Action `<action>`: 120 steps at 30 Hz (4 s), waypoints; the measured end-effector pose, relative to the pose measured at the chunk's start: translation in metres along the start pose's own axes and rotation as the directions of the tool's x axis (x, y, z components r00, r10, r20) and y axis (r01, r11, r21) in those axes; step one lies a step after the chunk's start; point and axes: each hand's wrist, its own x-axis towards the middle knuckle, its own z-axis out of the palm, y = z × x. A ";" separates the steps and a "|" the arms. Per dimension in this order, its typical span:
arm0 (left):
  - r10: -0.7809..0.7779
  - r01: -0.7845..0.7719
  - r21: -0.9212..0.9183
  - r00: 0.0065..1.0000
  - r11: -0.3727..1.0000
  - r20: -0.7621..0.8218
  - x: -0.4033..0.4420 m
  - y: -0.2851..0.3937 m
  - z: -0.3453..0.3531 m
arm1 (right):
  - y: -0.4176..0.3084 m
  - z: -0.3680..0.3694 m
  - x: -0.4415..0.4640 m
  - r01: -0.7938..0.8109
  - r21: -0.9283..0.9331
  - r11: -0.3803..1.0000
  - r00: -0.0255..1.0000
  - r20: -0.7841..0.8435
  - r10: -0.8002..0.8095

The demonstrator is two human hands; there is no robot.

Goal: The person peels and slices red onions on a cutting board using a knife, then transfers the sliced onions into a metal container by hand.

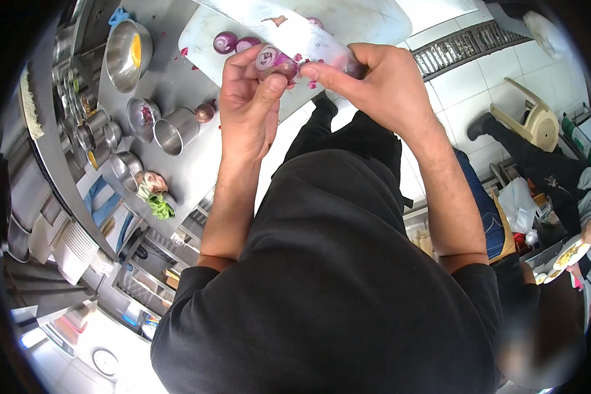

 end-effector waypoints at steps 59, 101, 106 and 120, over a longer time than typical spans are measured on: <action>-0.103 0.103 -0.014 0.995 0.995 0.005 0.033 0.051 -0.023 | -0.023 0.024 0.040 -0.036 -0.136 0.990 0.993 -0.112 0.021; -0.168 0.178 -0.337 0.984 0.925 0.059 -0.002 0.026 -0.009 | -0.015 0.021 0.000 0.075 -0.150 0.986 0.971 -0.212 -0.106; -0.159 0.164 -0.312 0.986 0.936 0.042 -0.006 0.029 -0.001 | -0.012 0.022 -0.003 0.093 -0.112 0.989 0.970 -0.215 -0.116; -0.087 0.097 -0.239 0.995 0.966 0.053 -0.016 0.022 0.003 | -0.007 0.019 -0.009 0.056 -0.095 0.994 0.978 -0.195 -0.074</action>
